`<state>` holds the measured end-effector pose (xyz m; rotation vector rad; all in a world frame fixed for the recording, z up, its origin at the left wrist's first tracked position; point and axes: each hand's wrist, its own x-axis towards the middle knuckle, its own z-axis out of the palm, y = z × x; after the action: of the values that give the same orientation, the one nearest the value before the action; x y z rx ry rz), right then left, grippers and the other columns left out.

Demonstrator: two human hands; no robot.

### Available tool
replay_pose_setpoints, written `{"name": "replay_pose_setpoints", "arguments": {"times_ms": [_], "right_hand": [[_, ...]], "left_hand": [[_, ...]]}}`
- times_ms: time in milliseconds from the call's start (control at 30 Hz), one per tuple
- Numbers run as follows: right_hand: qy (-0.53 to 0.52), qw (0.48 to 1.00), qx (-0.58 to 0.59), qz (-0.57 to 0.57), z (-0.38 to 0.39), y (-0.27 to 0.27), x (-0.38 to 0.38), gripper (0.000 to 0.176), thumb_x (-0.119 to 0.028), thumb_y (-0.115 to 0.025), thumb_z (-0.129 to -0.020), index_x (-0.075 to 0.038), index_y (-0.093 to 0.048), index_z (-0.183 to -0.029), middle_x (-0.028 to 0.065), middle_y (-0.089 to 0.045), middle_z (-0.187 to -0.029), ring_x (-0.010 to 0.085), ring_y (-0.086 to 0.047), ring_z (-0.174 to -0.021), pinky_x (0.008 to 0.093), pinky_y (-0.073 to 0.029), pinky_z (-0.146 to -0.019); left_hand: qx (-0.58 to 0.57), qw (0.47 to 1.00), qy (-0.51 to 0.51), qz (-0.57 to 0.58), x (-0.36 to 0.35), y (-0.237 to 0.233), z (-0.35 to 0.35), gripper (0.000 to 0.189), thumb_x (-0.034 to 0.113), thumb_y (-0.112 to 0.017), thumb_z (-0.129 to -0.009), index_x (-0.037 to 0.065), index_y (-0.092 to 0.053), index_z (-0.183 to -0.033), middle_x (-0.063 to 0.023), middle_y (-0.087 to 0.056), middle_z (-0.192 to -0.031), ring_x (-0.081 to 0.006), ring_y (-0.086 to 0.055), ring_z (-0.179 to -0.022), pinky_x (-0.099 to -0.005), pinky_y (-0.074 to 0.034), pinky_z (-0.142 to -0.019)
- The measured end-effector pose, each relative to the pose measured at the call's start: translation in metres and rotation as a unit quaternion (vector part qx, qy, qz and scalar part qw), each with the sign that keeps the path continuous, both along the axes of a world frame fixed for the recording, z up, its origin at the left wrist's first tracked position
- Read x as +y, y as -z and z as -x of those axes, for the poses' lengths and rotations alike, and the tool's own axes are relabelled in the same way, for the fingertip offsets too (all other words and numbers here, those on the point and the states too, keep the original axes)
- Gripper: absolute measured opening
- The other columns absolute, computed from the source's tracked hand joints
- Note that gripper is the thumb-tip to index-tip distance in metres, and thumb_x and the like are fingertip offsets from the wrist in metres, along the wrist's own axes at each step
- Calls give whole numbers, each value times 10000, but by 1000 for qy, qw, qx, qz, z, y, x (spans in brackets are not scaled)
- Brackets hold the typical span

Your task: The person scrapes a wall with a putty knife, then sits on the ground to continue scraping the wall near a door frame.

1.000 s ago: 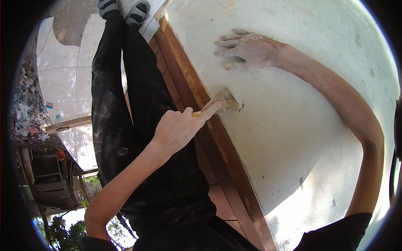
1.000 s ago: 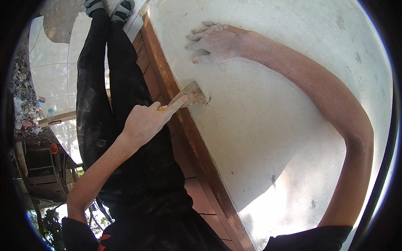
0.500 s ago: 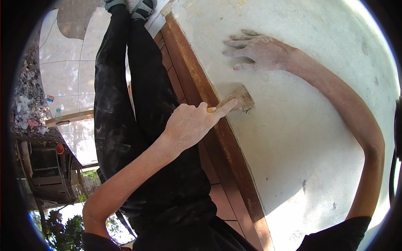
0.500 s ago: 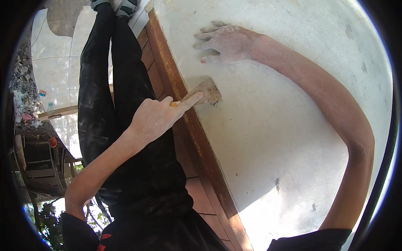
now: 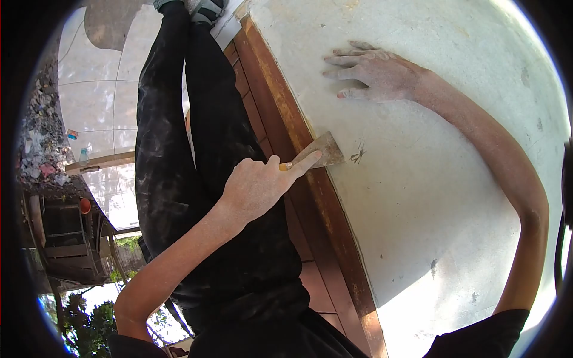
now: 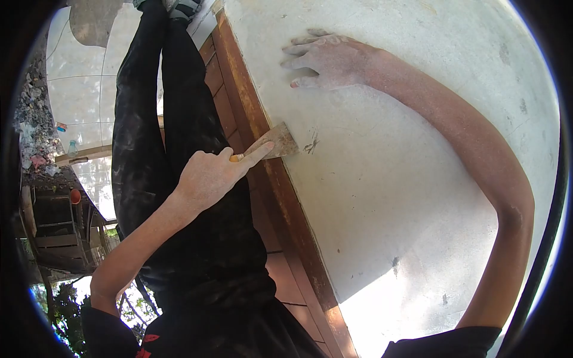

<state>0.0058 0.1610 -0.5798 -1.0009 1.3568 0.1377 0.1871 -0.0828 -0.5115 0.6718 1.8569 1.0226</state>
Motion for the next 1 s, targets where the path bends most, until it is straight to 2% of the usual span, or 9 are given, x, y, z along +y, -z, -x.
{"name": "replay_pose_setpoints", "arguments": {"times_ms": [167,233,333,433,500,600,733,900,1000], "right_hand": [[9,1000,0,2,1,0,-7,508,-531,-482,-954,-212,-560,-1343,40,-443,-1479,203,-335,-1413,405,-196,-1217],[-12,999,-12,-38,2,1,-9,529,-544,-476,-949,-236,-520,-1377,17,-393,-1515,185,-295,-1431,414,-154,-1233],[-12,1000,-2,-17,1,1,-3,528,-547,-470,-950,-236,-523,-1374,16,-398,-1512,187,-300,-1429,412,-156,-1233],[-15,1000,-9,-18,4,0,-9,534,-555,-466,-948,-238,-523,-1374,16,-401,-1510,191,-308,-1426,415,-165,-1232],[-16,1000,-11,-24,4,2,-11,537,-560,-464,-946,-241,-521,-1375,14,-401,-1510,189,-309,-1425,415,-165,-1233],[-18,999,-5,-30,1,4,-10,543,-569,-462,-943,-246,-519,-1376,10,-400,-1510,185,-310,-1424,414,-165,-1233],[-15,1000,-1,-28,2,1,-8,544,-570,-463,-942,-246,-519,-1376,13,-401,-1509,185,-315,-1422,414,-171,-1232],[-21,999,-5,-33,1,4,-12,538,-566,-472,-940,-251,-522,-1374,9,-402,-1508,190,-323,-1418,417,-179,-1229],[-13,1000,0,-20,0,8,-5,533,-562,-478,-940,-248,-529,-1368,10,-406,-1506,190,-322,-1419,421,-178,-1228]], "left_hand": [[10,1000,-28,-2,15,-1,12,718,156,-609,-893,239,-292,-1532,-23,-477,-556,-80,-446,-381,-245,-403,-362],[27,999,-34,-1,16,1,15,719,167,-614,-890,234,-295,-1531,-25,-477,-560,-79,-438,-378,-246,-405,-360],[20,1000,-14,-20,7,-2,4,693,173,-603,-904,228,-305,-1527,-21,-462,-551,-71,-411,-377,-242,-398,-359],[16,1000,9,13,6,-6,0,682,173,-598,-909,231,-311,-1525,-13,-444,-551,-61,-385,-380,-229,-381,-361],[-3,1000,-29,-3,14,-3,5,690,176,-602,-905,239,-308,-1527,-4,-428,-552,-57,-368,-372,-228,-387,-358],[37,999,-25,6,17,-4,15,703,183,-609,-896,244,-306,-1527,-5,-437,-562,-57,-369,-366,-231,-402,-361],[21,1000,2,19,7,-6,-2,692,186,-602,-904,244,-306,-1527,-9,-445,-559,-62,-371,-364,-232,-415,-369],[19,999,-39,9,20,-3,20,706,182,-606,-900,238,-294,-1531,-9,-450,-561,-69,-388,-360,-236,-425,-371],[1,999,-36,-12,14,-2,5,709,184,-607,-899,238,-291,-1531,-12,-449,-560,-74,-406,-360,-242,-414,-362]]}}
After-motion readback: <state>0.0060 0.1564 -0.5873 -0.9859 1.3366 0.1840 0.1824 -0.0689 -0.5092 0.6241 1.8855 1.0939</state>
